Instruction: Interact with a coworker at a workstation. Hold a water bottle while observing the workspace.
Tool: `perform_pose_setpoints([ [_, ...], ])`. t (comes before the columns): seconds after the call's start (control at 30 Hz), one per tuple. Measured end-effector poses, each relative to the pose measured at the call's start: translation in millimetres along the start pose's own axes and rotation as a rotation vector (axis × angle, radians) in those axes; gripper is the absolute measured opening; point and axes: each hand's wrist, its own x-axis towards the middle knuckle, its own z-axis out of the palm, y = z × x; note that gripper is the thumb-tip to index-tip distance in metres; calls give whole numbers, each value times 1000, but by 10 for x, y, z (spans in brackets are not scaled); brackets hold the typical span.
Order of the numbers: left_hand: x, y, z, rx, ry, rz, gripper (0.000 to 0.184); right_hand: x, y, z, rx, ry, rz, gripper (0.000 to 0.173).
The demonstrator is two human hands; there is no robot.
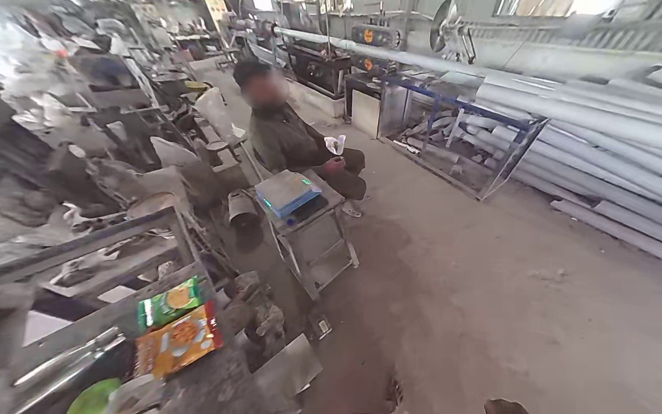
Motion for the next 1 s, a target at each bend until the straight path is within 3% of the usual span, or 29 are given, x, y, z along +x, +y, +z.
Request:
perform_pose_setpoints([
  [0.13,461,146,-85,-37,13,21,51,372,328,-233,-68,56,-8,24],
  [0.27,825,-276,114,-172,63,82,45,712,534,-370,-212,83,32,24],
  [0.37,1121,-768,5,-234,-11,-108,42,988,662,-390,-318,90,6,23],
  [0.47,1379,-1437,-87,-186,130,-441,50,1294,677,-389,-365,68,13,21],
  [0.6,1555,-2090,-571,-273,362,-806,52,1727,689,-255,-293,71,-6,22],
  [0.8,1908,-3297,-1160,-298,622,-975,44,2525,510,379,-223,65,16,21],
  [0.93,2124,-3926,-1498,-346,652,-1081,44,3127,307,897,-218,32,10,21],
  [1.0,2219,-4299,-1570,-389,681,-1094,53,3445,229,1150,-194,19,14,20],
])
